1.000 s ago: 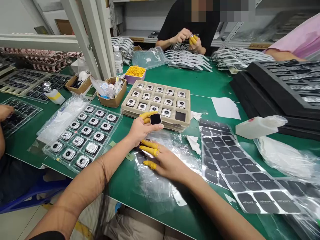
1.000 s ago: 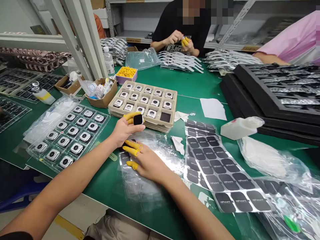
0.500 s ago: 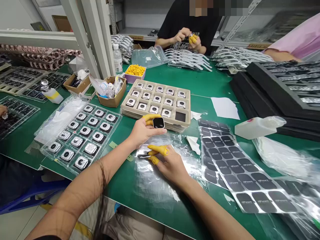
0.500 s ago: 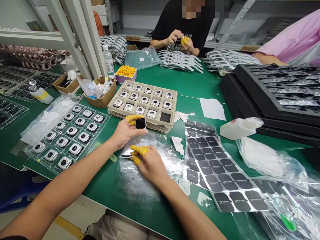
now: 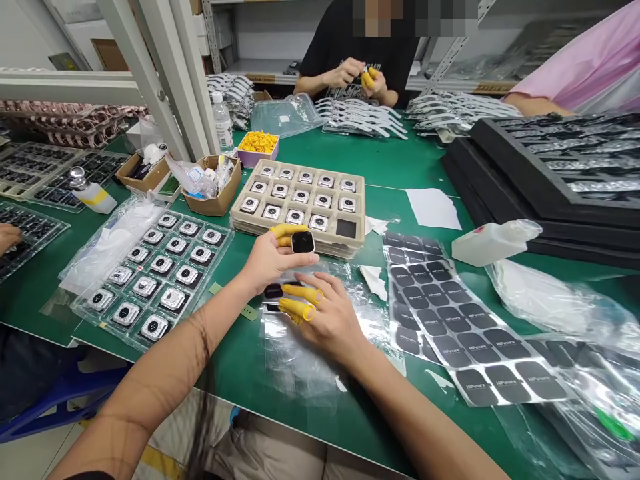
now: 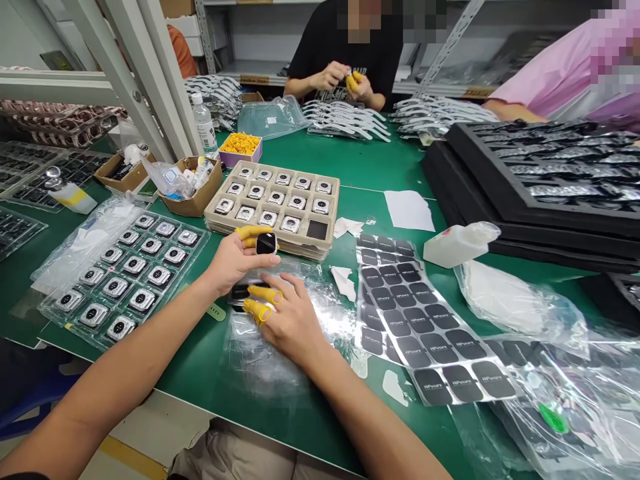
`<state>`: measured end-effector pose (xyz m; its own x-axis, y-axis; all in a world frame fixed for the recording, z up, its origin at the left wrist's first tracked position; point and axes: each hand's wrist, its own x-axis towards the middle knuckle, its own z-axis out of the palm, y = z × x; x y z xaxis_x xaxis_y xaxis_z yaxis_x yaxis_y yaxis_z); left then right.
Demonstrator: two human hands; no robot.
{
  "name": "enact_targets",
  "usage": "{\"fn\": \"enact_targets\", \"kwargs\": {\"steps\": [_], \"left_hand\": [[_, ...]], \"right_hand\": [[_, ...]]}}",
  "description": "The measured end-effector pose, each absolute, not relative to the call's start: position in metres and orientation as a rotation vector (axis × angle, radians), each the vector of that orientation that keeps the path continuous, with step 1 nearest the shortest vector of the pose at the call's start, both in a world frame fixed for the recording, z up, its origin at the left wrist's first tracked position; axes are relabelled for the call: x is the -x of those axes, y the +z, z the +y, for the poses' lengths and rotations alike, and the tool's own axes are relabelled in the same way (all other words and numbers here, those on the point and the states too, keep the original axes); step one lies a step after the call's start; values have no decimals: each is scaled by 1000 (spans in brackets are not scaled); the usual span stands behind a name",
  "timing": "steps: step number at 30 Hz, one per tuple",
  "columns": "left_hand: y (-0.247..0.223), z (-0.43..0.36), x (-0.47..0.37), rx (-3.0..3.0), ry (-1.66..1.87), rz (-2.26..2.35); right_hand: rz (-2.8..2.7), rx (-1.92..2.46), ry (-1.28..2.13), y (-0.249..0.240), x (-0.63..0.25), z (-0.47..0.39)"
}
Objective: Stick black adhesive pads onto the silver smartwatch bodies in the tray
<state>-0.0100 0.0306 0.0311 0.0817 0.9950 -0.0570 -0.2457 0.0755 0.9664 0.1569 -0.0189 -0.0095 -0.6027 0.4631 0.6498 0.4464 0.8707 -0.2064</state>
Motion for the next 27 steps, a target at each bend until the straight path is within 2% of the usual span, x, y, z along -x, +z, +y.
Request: {"fn": "enact_targets", "kwargs": {"steps": [3,6,9,11,15,19,22,27], "left_hand": [[32,27,8,-1030,1236,1031],[20,23,-3,-897,1209,1026],[2,17,-17,-844,1111,1015],[-7,13,-24,-957,1051,1022],[-11,8,-27,-1266,874,1063],[-5,6,-25,-1440,748,1160],[-1,6,-26,-1468,706,1198],[0,5,-29,-1479,740,1201]], "right_hand": [[-2400,895,-64,-11,-150,-15],[-2436,1001,75,-12,-151,-22],[-2419,852,394,4,-170,-34],[-2319,775,757,23,-192,-36],[-1832,1117,1155,43,-225,-15],[-1409,1219,1421,25,-233,9],[-1255,1243,1512,11,-230,10],[-1086,1254,1454,4,-219,0]]}}
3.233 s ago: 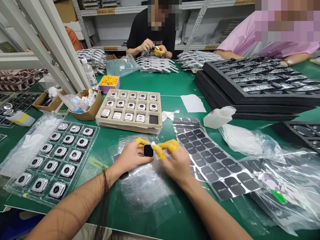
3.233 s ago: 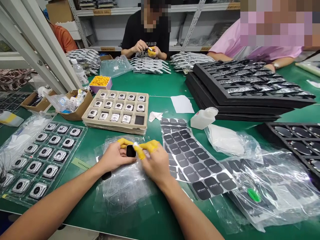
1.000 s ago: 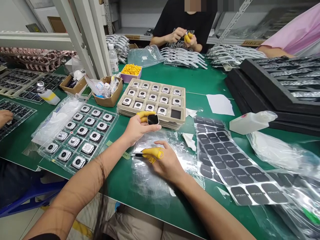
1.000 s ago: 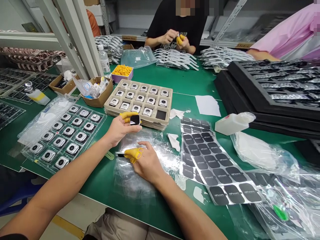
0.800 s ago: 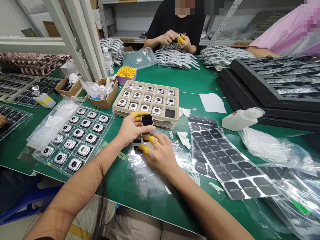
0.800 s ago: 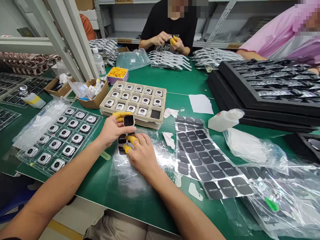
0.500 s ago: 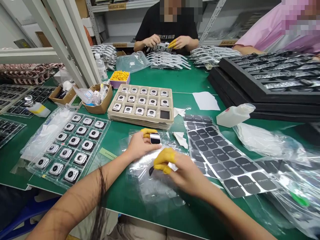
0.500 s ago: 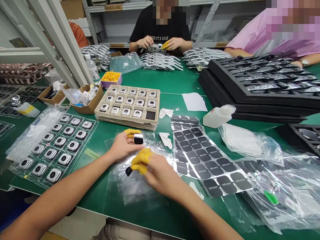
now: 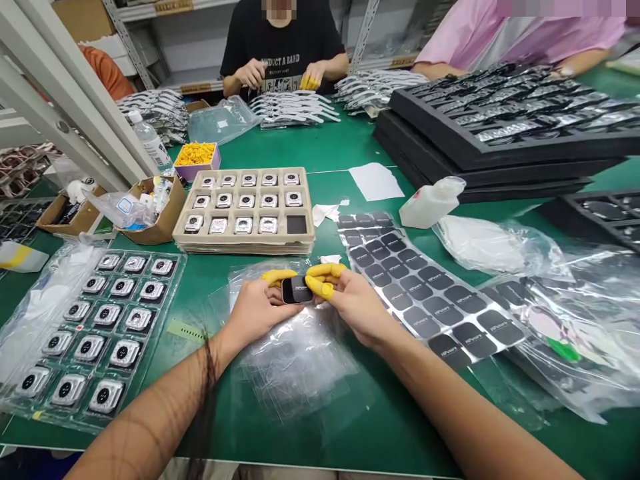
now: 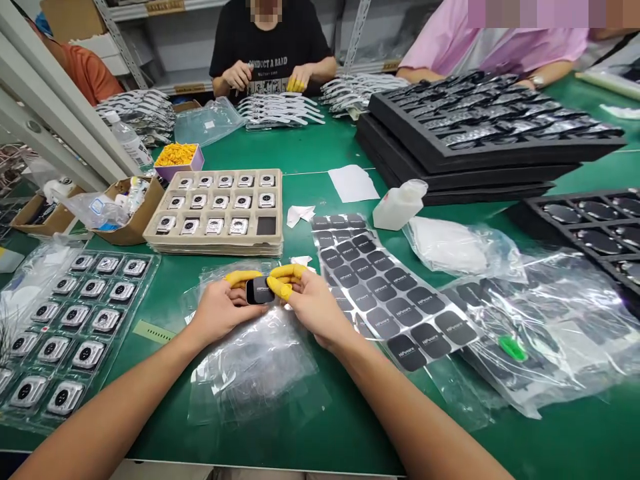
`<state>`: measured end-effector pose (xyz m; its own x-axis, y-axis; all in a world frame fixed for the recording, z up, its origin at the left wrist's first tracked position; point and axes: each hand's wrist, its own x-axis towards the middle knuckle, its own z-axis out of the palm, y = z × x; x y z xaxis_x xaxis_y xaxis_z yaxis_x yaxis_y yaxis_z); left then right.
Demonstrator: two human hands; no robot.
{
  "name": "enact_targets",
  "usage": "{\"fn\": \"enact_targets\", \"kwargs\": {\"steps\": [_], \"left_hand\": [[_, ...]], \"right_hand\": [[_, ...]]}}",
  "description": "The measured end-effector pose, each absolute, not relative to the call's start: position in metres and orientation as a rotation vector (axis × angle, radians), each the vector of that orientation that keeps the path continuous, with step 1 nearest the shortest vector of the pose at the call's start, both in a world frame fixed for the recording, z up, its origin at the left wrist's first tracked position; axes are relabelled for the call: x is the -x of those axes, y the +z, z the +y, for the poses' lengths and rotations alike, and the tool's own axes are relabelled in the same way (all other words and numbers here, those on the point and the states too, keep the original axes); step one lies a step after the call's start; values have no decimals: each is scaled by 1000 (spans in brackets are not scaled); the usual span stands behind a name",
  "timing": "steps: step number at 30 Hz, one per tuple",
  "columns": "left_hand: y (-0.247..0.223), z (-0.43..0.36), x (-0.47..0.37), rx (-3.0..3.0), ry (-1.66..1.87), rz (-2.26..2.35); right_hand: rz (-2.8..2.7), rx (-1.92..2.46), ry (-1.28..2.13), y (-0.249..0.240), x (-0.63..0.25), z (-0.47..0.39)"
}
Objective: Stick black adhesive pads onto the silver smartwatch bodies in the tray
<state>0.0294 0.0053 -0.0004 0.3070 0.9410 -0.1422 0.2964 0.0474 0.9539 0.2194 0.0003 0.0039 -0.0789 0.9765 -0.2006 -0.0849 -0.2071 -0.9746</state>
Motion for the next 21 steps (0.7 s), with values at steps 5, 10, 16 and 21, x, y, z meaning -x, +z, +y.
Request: {"fn": "enact_targets", "kwargs": {"steps": [5,10,16,21], "left_hand": [[2,3,-31,-1547,742,1236],[3,3,-32,-1564,734,1243],[5,3,-32,-1607,679,1305],[6,3,-32,-1620,671,1321]], "right_hand": [[-972,1302,1496,1,-210,-4],[-928,1294,1534,1,-207,-5],[-923,1312,1532,1,-208,-5],[-953,1325,1515,0,-207,-6]]}}
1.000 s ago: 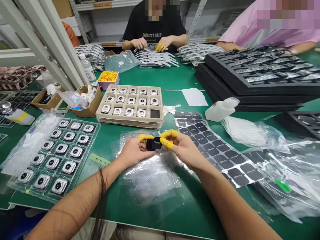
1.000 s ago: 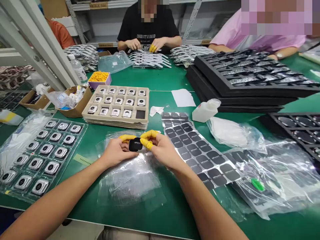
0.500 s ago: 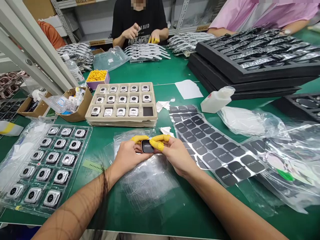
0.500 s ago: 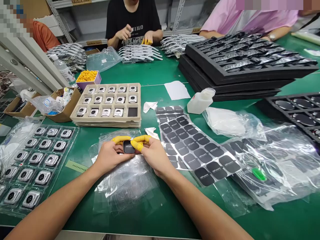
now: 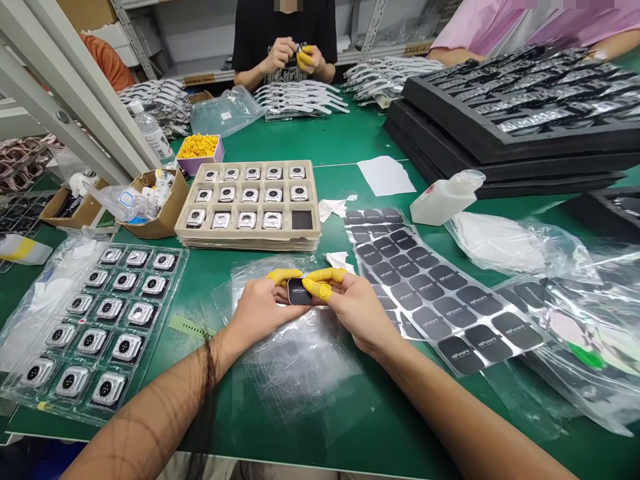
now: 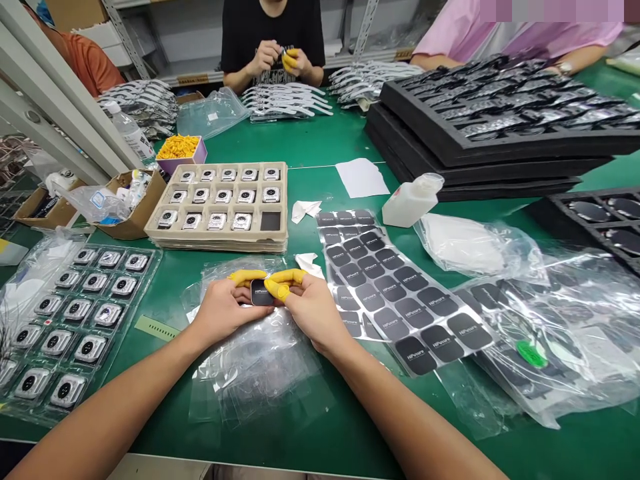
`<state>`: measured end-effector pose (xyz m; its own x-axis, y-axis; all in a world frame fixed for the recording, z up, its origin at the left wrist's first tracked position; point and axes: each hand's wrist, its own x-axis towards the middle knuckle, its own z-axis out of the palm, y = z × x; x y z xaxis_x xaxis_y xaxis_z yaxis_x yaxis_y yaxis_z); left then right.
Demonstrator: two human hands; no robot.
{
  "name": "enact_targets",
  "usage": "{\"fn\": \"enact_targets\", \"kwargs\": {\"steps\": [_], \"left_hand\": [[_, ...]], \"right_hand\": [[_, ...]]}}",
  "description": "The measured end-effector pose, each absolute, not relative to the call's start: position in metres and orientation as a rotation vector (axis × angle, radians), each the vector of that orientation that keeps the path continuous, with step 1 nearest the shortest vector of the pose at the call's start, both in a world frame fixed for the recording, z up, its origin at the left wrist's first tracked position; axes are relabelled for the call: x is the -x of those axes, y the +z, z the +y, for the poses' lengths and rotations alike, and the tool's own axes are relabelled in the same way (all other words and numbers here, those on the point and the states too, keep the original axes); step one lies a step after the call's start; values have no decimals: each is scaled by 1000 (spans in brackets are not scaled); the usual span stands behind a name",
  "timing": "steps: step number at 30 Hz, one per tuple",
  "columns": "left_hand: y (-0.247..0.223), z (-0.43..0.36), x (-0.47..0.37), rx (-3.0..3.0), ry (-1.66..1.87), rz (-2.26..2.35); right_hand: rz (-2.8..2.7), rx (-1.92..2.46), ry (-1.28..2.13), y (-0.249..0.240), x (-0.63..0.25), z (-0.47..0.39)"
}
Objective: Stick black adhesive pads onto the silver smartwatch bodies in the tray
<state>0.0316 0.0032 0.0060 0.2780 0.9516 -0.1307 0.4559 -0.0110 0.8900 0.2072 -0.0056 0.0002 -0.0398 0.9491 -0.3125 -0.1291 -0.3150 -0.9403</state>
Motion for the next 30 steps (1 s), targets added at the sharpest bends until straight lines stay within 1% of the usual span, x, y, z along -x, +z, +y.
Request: {"fn": "enact_targets", "kwargs": {"steps": [11,14,16,19,21,22,24,26,28,30], "left_hand": [[7,3,-33,-1601,649,1334],[7,2,-33,-1600,658,1309],[6,3,-32,-1615,667,1294],[3,3,-31,-1606,684,1276],[-1,4,-29,-1534,712,1250],[-3,4,-28,-1485,733,1231],[-6,5,-25,-1378,787,1189],[-6,6,-24,-1295,827,1162],[-4,7,-25,-1230,847,1152],[-2,7,-27,-1175,866,1147]], "right_hand": [[-990,1327,1474,-6,-206,-6],[-1076,1333,1435,-8,-205,-7],[-1244,1396,1294,-8,-209,-6],[-1512,1557,805,-5,-219,-4],[-1684,1511,504,-2,-227,-1],[-1813,1415,419,-2,-230,0],[-2158,1147,336,-2,-234,2],[-2417,1015,272,-4,-234,3],[-2430,1144,177,-7,-232,4],[-2244,1304,124,-10,-229,4]]}}
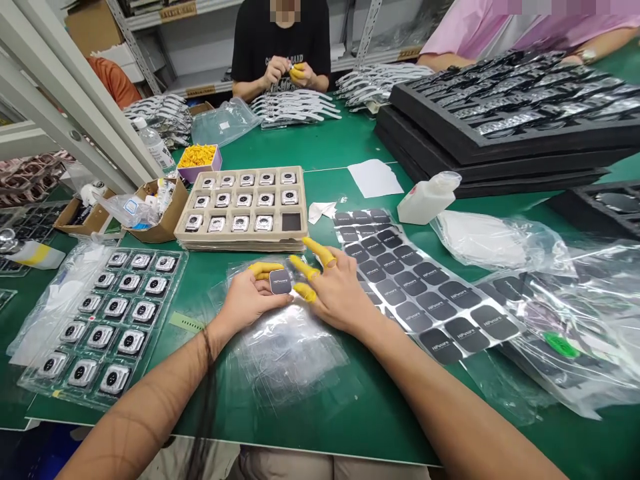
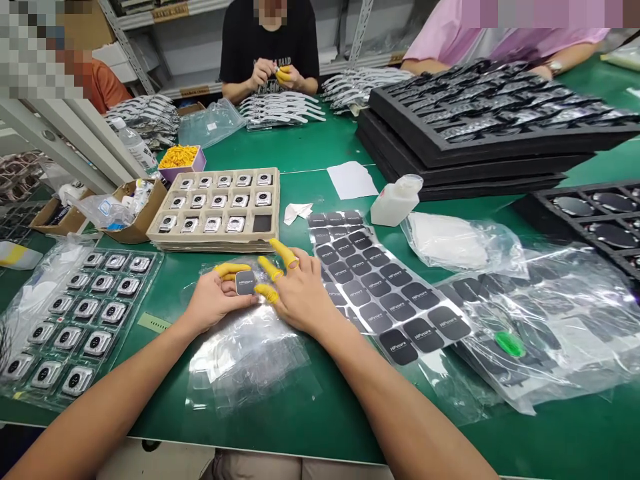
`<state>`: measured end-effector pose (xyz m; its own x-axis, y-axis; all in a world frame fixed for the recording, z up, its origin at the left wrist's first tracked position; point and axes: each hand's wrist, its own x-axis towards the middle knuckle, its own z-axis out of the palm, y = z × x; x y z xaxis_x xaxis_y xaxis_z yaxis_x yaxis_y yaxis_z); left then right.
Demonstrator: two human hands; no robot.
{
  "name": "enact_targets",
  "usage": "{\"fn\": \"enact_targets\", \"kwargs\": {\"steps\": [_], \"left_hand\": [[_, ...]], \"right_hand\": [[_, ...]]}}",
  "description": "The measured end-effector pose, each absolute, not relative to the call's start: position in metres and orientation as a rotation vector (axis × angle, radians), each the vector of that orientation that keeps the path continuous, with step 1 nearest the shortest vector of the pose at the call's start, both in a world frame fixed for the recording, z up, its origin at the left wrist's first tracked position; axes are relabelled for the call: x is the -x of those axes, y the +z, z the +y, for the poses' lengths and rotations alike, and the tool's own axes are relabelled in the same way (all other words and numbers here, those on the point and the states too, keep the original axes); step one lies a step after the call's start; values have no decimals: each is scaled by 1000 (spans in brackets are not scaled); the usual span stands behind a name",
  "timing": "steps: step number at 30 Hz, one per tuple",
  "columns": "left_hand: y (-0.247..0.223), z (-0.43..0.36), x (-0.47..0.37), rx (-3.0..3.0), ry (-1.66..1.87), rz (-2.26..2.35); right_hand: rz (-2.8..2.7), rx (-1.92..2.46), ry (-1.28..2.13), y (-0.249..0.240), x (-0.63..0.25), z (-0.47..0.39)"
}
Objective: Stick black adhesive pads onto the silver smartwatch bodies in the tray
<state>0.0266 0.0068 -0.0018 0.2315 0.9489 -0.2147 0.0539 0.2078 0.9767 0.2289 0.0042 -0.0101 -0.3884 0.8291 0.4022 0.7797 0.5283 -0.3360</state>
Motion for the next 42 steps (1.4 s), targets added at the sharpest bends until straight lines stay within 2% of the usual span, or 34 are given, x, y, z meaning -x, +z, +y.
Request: {"fn": "enact_targets", "kwargs": {"steps": [3,6,9,15,24,26,28,30,32,35,38,42], "left_hand": [[2,8,-24,-1051,959,1111],[10,14,-12,-947,1170,1080],[30,33,-1,-1191,1244,1140],[79,105,-26,-2345,602,1462],[110,167,-19,-2712,-403,1467],[116,167,-16,-2712,-492,1417],[120,156,-14,-2685,-465,1406],[118,131,-13,-2657,-271,1509],[106,94,-15,-2581,115,1682],[71,40,-22,-2302,630,1593],[31,12,-31,-2007,703,1299],[5,9,-35,-1648,712,1194]], "right_hand": [[-2088,1222,259,-13,-223,3],[-2282,1072,391,-13,-215,-1],[-2444,1085,384,-11,-210,-2],[-2459,1099,432,-7,-212,-1],[-2427,1056,498,-9,-215,1],[-2410,1042,515,-10,-216,2],[-2341,1010,561,-12,-216,3],[-2171,992,639,-13,-216,4],[-1926,1017,723,-13,-216,7],[-1618,1081,873,-15,-213,10],[-1472,1110,994,-19,-209,10],[-1455,1171,930,-21,-205,2]]}}
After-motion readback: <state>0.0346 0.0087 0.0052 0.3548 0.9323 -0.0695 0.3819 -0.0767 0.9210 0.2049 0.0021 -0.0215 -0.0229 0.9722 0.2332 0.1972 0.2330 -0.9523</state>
